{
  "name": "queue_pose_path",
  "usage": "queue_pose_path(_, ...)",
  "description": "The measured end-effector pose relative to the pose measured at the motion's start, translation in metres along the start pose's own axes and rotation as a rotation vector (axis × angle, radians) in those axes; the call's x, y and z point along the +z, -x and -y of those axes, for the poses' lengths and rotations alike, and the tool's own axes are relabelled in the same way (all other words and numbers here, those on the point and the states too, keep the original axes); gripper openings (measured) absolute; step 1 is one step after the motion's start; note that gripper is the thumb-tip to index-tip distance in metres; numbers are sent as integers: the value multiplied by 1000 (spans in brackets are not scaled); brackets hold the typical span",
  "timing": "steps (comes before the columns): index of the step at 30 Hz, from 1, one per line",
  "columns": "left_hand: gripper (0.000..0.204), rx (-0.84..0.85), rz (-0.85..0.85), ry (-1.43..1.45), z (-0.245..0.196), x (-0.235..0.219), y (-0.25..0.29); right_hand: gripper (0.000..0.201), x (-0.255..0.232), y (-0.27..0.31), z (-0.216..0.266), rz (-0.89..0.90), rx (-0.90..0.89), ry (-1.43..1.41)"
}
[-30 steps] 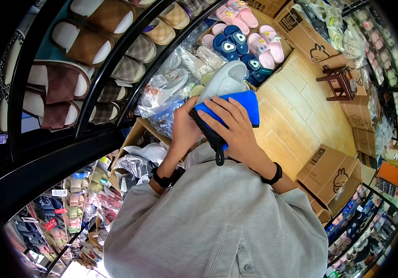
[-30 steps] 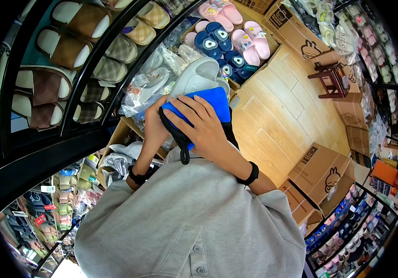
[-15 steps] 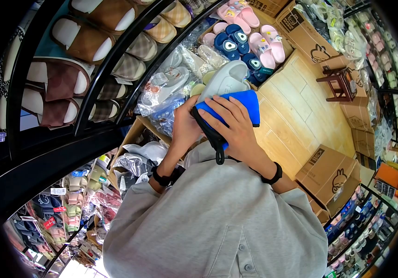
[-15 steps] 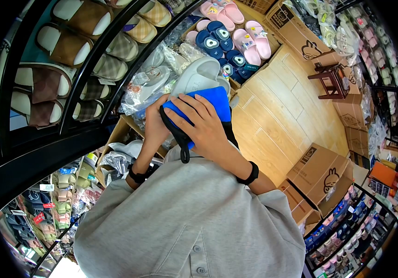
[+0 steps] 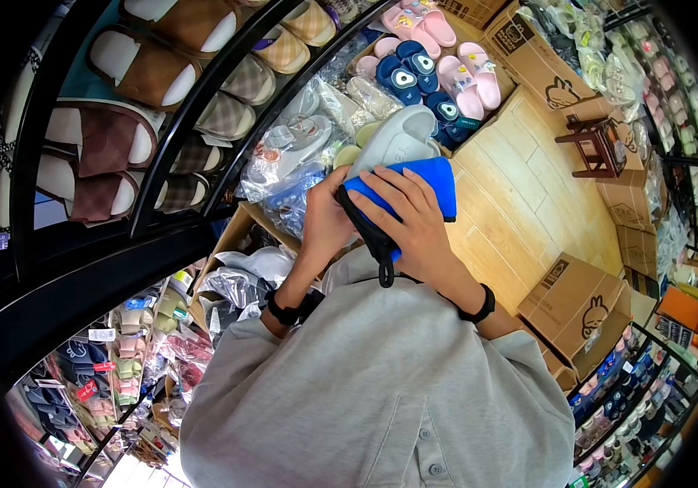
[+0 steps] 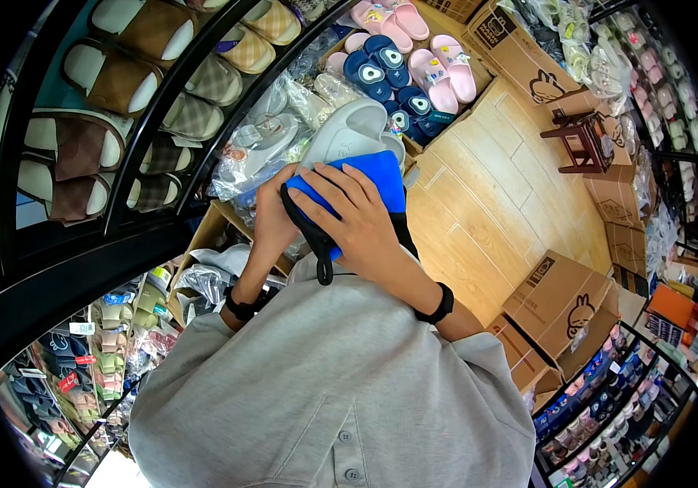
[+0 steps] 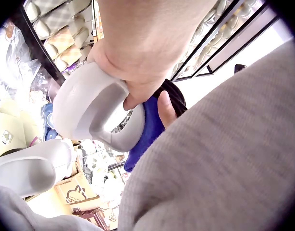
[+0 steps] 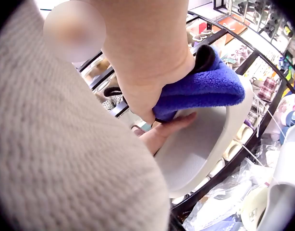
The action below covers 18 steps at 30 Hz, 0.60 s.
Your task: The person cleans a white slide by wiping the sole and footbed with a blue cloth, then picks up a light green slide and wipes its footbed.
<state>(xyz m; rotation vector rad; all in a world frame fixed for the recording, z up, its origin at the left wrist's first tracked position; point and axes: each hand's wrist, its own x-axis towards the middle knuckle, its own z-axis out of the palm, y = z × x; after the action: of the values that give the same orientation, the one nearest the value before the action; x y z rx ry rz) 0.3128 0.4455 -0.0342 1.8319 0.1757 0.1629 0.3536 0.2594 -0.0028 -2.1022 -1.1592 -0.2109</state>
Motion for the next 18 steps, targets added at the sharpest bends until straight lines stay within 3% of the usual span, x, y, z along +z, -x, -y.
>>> queue_pose_path(6,33,-27,3,42,-3,-1,0,80,0,0,0,-8,3,-5)
queue_pose_path(8,38,-131,18,80,-7,-1,0,80,0,0,0,-5,6,-9)
queue_pose_path(18,35,-143,18,87,-9,0,1,83,-1,1,1,-7,11,-14)
